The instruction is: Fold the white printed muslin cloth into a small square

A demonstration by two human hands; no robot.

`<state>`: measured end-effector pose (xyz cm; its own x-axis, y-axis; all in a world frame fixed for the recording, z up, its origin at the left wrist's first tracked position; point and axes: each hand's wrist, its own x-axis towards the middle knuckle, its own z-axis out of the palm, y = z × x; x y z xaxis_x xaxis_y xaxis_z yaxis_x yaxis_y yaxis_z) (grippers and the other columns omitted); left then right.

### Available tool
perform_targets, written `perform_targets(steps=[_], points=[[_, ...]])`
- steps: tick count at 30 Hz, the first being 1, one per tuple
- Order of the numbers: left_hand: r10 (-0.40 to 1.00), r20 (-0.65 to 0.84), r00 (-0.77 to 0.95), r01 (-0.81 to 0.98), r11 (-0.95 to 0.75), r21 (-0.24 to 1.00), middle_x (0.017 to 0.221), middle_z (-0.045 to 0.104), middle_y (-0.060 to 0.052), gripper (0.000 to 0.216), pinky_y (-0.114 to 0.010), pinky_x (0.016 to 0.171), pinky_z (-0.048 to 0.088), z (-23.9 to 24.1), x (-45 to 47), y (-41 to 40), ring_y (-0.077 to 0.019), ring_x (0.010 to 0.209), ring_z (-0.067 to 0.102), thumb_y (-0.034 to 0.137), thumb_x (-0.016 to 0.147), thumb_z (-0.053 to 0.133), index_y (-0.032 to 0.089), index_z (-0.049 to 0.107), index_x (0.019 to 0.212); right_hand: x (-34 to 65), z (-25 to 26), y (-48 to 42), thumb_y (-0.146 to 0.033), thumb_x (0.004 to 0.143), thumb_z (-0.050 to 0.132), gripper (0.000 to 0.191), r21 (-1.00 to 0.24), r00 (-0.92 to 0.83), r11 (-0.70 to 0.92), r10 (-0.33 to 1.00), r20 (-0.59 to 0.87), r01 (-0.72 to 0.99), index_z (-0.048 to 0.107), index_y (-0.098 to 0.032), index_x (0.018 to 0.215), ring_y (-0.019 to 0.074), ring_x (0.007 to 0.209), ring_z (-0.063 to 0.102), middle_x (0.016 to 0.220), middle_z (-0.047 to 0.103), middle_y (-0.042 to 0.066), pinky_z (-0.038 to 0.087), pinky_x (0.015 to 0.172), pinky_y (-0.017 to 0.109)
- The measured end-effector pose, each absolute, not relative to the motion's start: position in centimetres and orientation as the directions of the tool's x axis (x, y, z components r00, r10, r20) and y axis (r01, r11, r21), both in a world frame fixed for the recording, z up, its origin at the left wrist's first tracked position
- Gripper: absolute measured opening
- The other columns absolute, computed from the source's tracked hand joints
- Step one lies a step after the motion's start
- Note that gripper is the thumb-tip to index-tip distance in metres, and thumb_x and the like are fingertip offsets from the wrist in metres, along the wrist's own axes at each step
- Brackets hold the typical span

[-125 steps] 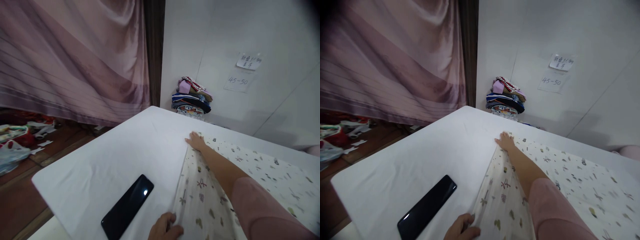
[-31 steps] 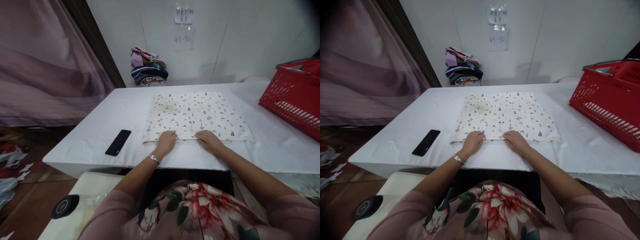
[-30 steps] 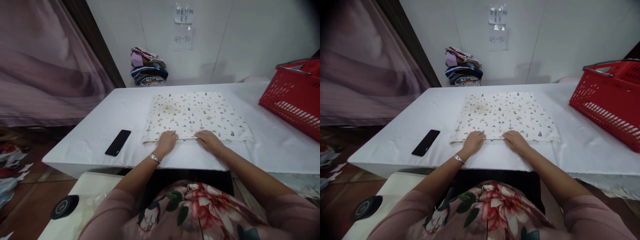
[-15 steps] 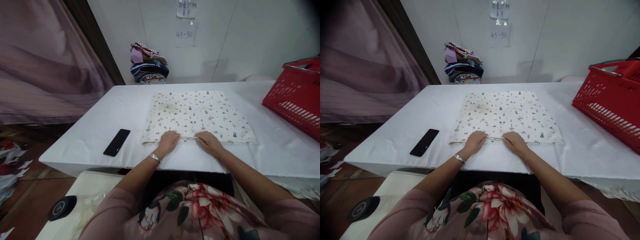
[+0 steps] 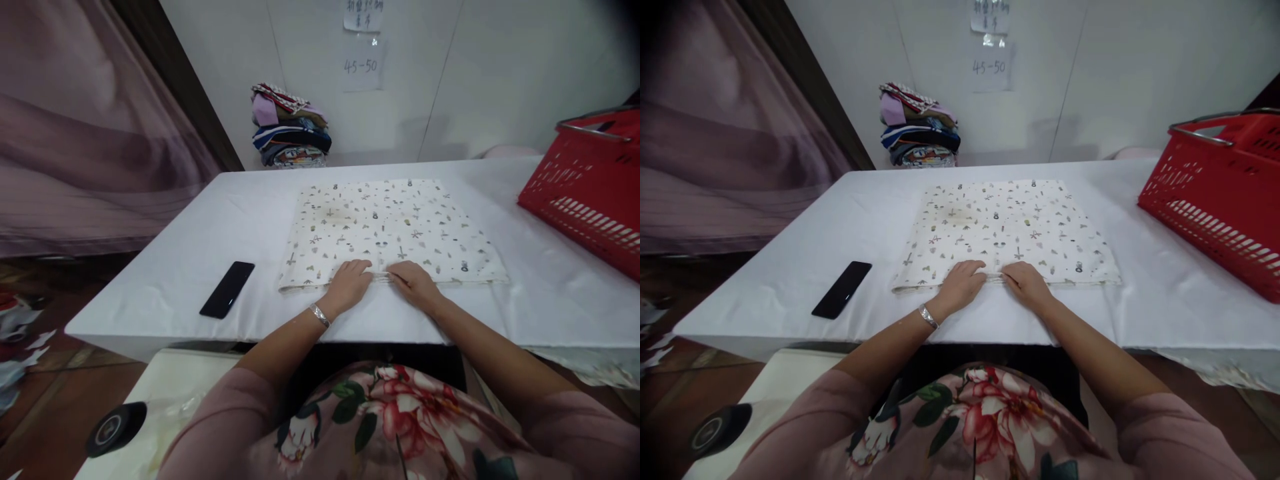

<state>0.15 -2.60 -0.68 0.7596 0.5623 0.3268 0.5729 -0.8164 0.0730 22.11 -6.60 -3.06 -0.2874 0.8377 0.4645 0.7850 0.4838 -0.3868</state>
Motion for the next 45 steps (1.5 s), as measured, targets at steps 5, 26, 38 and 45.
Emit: perform_targets(steps=[5, 26, 38, 45], points=[[0.6, 0.312, 0.737, 0.6, -0.793, 0.108, 0.119, 0.057, -0.006, 0.016, -0.038, 0.087, 0.042, -0.8, 1.1, -2.6, -0.0224, 0.107, 0.05, 0.019, 0.091, 0.048, 0.02, 0.063, 0.091, 22.0, -3.1, -6.7, -0.033, 0.095, 0.039, 0.03, -0.356, -0.298, 0.488, 0.83, 0.471, 0.797, 0.065, -0.023, 0.106, 0.0225, 0.095, 0.061, 0.1, 0.069, 0.008, 0.048, 0.085, 0.041], [0.596, 0.367, 0.714, 0.54, -0.803, 0.253, 0.099, 0.062, -0.006, 0.018, -0.035, 0.084, 0.04, -1.6, 0.9, -2.7, -0.0189, 0.096, 0.054, 0.024, 0.095, 0.038, 0.018, 0.055, 0.092, 21.6, -3.1, -7.2, -0.024, 0.091, 0.045, 0.026, -0.212, -0.391, 0.564, 0.753, 0.529, 0.799, 0.064, -0.02, 0.109, 0.0234, 0.103, 0.057, 0.111, 0.066, 0.01, 0.046, 0.089, 0.042], [0.553, 0.329, 0.765, 0.58, -0.814, 0.021, 0.084, 0.063, -0.004, 0.014, -0.035, 0.08, 0.039, -1.3, 1.2, -2.7, -0.0189, 0.084, 0.056, 0.017, 0.092, 0.044, 0.017, 0.057, 0.088, 21.6, -2.8, -7.0, -0.018, 0.092, 0.046, 0.022, -0.168, -0.385, 0.559, 0.729, 0.565, 0.812, 0.067, -0.02, 0.098, 0.0203, 0.085, 0.054, 0.09, 0.065, 0.008, 0.045, 0.075, 0.035], [0.504, 0.326, 0.8, 0.545, -0.838, -0.042, 0.084, 0.062, -0.004, 0.013, -0.034, 0.078, 0.039, -1.8, 1.2, -2.5, -0.0185, 0.084, 0.054, 0.011, 0.088, 0.048, 0.018, 0.059, 0.088, 21.6, -2.9, -7.1, -0.016, 0.091, 0.045, 0.021, -0.17, -0.376, 0.544, 0.742, 0.555, 0.822, 0.065, -0.018, 0.096, 0.0205, 0.085, 0.054, 0.091, 0.065, 0.009, 0.043, 0.075, 0.035]])
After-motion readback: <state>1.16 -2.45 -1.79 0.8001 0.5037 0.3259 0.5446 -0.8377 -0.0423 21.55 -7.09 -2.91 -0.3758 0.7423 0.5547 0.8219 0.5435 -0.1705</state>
